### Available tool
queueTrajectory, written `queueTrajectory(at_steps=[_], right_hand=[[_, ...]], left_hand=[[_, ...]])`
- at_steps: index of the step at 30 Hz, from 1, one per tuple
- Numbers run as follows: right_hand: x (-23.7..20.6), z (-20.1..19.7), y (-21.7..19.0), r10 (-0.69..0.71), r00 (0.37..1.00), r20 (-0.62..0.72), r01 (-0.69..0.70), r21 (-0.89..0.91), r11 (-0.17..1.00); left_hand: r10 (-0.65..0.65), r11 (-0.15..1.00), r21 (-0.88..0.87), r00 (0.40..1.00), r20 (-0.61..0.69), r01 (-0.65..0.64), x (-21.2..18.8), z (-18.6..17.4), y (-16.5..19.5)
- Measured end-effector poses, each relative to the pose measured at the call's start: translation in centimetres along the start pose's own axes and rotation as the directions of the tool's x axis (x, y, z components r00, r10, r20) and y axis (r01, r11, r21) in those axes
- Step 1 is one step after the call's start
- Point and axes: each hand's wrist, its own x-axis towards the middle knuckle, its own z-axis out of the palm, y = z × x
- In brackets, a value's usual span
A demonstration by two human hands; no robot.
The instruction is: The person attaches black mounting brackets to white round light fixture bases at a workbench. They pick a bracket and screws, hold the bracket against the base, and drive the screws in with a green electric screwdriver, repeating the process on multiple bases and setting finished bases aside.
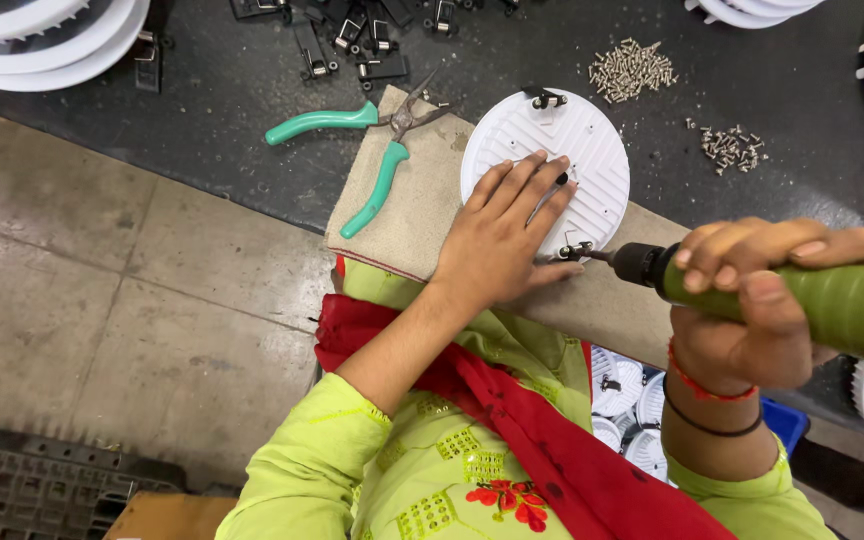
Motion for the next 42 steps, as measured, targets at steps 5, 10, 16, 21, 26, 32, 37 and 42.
queueTrajectory(at_steps=[5, 10, 16, 21, 26, 32, 37, 42], right_hand=[[-0.4, -0.3, 0.7, 0.006, 0.998, 0.064, -0.006, 0.012, 1.0], [-0.3, -0.3, 1.4, 0.02, 0.996, 0.087, -0.021, 0.014, 1.0], [0.0, -0.2, 1.2, 0.027, 0.992, 0.122, -0.025, -0.018, 1.0], [-0.1, 0.2, 1.6, 0.049, 0.985, 0.165, -0.039, -0.061, 0.997], [0.1, 0.0, 1.8, 0.007, 0.987, 0.158, 0.001, -0.049, 0.999], [1.1, -1.4, 0.7, -0.015, 0.994, 0.107, 0.019, -0.03, 0.999], [0.8, -0.5, 1.5, 0.041, 0.991, 0.129, -0.04, -0.016, 0.999], [0.8, 0.1, 1.5, 0.069, 0.991, 0.118, -0.067, -0.022, 0.998]], left_hand=[[-0.006, 1.0, -0.006, 1.0, 0.006, 0.006, 0.0, -0.1, 0.1], [-0.006, 1.0, -0.009, 1.0, 0.019, 0.006, 0.1, -0.1, 0.1], [-0.005, 1.0, -0.019, 1.0, 0.018, 0.006, 0.1, -0.1, 0.2], [-0.005, 1.0, -0.016, 1.0, 0.02, 0.005, 0.2, -0.2, 0.1], [-0.012, 0.999, 0.037, 0.998, 0.058, 0.009, 0.2, -0.2, 0.2], [0.007, 1.0, -0.008, 1.0, -0.01, -0.007, 0.1, 0.0, 0.1], [0.001, 1.0, -0.002, 1.0, -0.005, -0.001, 0.1, 0.1, 0.2], [0.004, 1.0, -0.008, 1.0, -0.009, -0.004, 0.1, 0.1, 0.1]])
